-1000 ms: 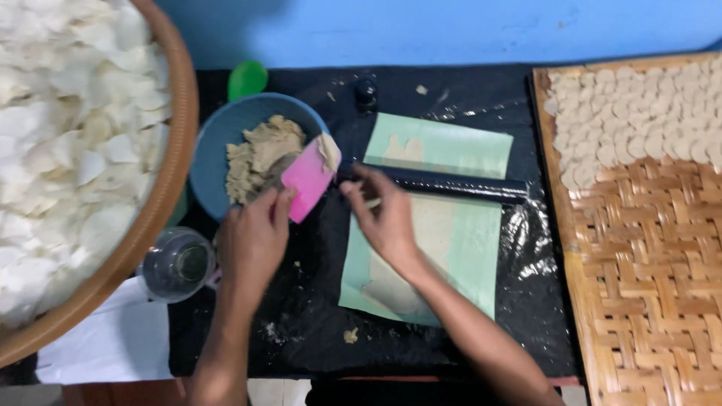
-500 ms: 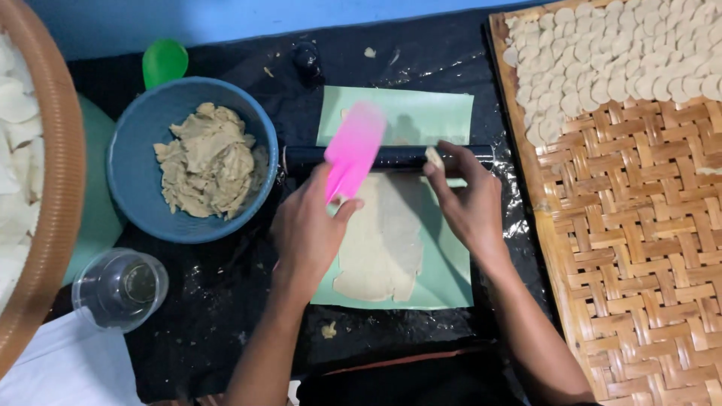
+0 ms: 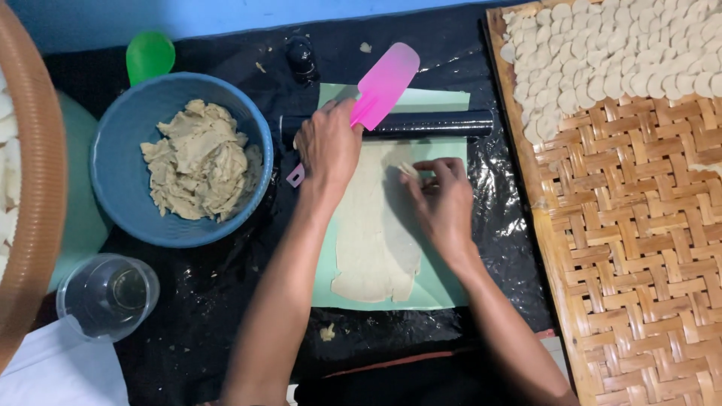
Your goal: Rolling out snack dough on a flat surface using a rolling pin and placing the pieces on a woven drying tray.
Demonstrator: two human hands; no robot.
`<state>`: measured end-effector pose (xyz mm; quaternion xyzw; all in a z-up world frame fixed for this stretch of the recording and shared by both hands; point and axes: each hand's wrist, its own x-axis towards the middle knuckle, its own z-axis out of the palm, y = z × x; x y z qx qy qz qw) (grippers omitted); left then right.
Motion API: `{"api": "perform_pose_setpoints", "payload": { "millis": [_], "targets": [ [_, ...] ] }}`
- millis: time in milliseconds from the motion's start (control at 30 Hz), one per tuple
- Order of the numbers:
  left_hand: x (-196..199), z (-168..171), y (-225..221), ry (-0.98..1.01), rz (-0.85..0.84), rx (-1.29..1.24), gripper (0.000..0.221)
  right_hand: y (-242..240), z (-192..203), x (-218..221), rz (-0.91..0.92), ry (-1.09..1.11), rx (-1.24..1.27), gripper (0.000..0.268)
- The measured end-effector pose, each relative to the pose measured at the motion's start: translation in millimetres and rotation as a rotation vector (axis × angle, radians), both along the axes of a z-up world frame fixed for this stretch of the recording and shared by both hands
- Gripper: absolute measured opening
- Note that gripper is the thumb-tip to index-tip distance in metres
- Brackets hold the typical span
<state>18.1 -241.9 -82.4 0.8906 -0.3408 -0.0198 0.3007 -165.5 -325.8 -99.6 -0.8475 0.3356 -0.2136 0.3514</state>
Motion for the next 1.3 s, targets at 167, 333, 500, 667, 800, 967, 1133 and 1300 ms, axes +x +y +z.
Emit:
{"api": "perform_pose_setpoints", "payload": {
  "millis": [167, 333, 500, 667, 800, 967, 1133, 1300],
  "targets": [
    [3, -12, 3, -0.025, -0.007, -0.029, 0.033, 16, 5, 33, 0.029, 0.009, -0.108, 0.033],
    [1, -5, 17, -0.036, -0.048, -0.083, 0.031, 23, 7, 40, 0.046, 0.16, -0.253, 0.043],
    [-12, 35, 34, 0.14, 0.211, 0.07, 0.054, 20, 24, 20, 0.093, 0.031, -0.192, 0.036],
    [-27, 12, 44, 0.046, 0.286, 0.142, 0.056, -10, 20, -2, 0.048, 0.102, -0.147, 0.025],
    [-43, -16, 43, -0.328, 0.297, 0.213, 0.065, -30, 19, -15, 0.008, -0.016, -0.307, 0.026],
    [-45, -16, 26, -0.296, -0.031, 0.278, 0.066, -41, 19, -20, -0.021, -0.015, -0.343, 0.031],
    [-9, -16, 14, -0.126, -0.359, 0.253, 0.056, -44, 18, -24, -0.008, -0.053, -0.304, 0.028],
    [3, -12, 15, -0.208, -0.4, 0.241, 0.052, -50, 3, -39, 0.002, -0.059, -0.282, 0.027]
  ]
}}
